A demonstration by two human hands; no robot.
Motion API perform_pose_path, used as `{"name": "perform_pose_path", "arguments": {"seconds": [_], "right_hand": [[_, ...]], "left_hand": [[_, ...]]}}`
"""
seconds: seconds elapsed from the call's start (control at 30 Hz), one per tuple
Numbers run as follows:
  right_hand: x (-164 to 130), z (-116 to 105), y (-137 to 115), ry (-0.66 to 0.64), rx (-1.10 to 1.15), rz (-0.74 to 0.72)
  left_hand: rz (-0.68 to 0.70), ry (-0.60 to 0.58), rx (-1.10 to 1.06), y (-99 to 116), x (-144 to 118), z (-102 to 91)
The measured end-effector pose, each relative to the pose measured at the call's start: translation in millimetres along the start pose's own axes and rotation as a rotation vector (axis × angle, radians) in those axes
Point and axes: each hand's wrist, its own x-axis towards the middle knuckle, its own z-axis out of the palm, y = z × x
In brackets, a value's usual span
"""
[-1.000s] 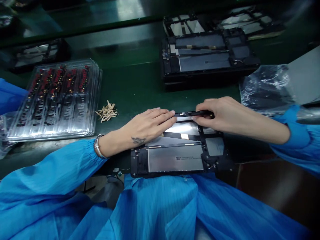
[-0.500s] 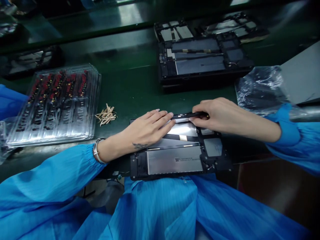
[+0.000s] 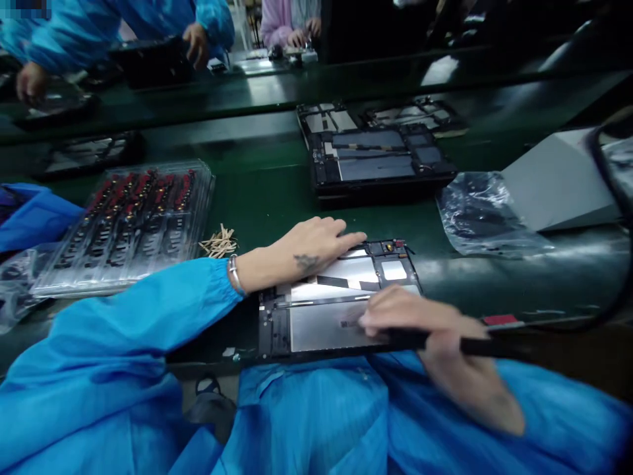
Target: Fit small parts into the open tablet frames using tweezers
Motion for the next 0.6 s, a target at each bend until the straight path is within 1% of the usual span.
{"name": "perform_pose_path", "arguments": {"seconds": [0.03,0.1,0.17,0.2,0.27,0.37,0.43,0.47,0.5,0.53,0.6], "right_hand": [[-6,12,3,-0.013,0.024,-0.012],[-11,32,12,0.02,0.051,-0.079],[-10,44,20,0.089,0.061,-0.174],[-10,48,23,0.129,0.057,-0.214],[-11,52,28,0.179,0.028,-0.256],[-14,54,36,0.173,-0.04,-0.255],[-14,52,42,0.164,-0.108,-0.254],[-12,49,44,0.147,-0.14,-0.251],[-10,44,47,0.096,-0.172,-0.263],[-8,37,48,0.01,-0.211,-0.29],[-3,17,49,-0.232,-0.324,-0.369]], "left_hand": [[-0.052,-0.012,-0.14,-7,3,-0.4],[-0.142,-0.067,-0.395,-19,10,-3.2],[-0.196,-0.15,-0.563,-27,15,-9.7],[-0.217,-0.17,-0.623,-29,15,-14.3],[-0.243,-0.154,-0.709,-29,13,-25.2],[-0.258,-0.073,-0.772,-25,4,-41.6],[-0.259,-0.044,-0.816,-22,-1,-49.8],[-0.259,-0.034,-0.85,-22,-2,-52.6],[-0.262,-0.028,-0.887,-22,-3,-54.5],[-0.268,-0.024,-0.922,-23,-3,-55.8],[-0.292,-0.006,-0.976,-26,-2,-57.3]]}}
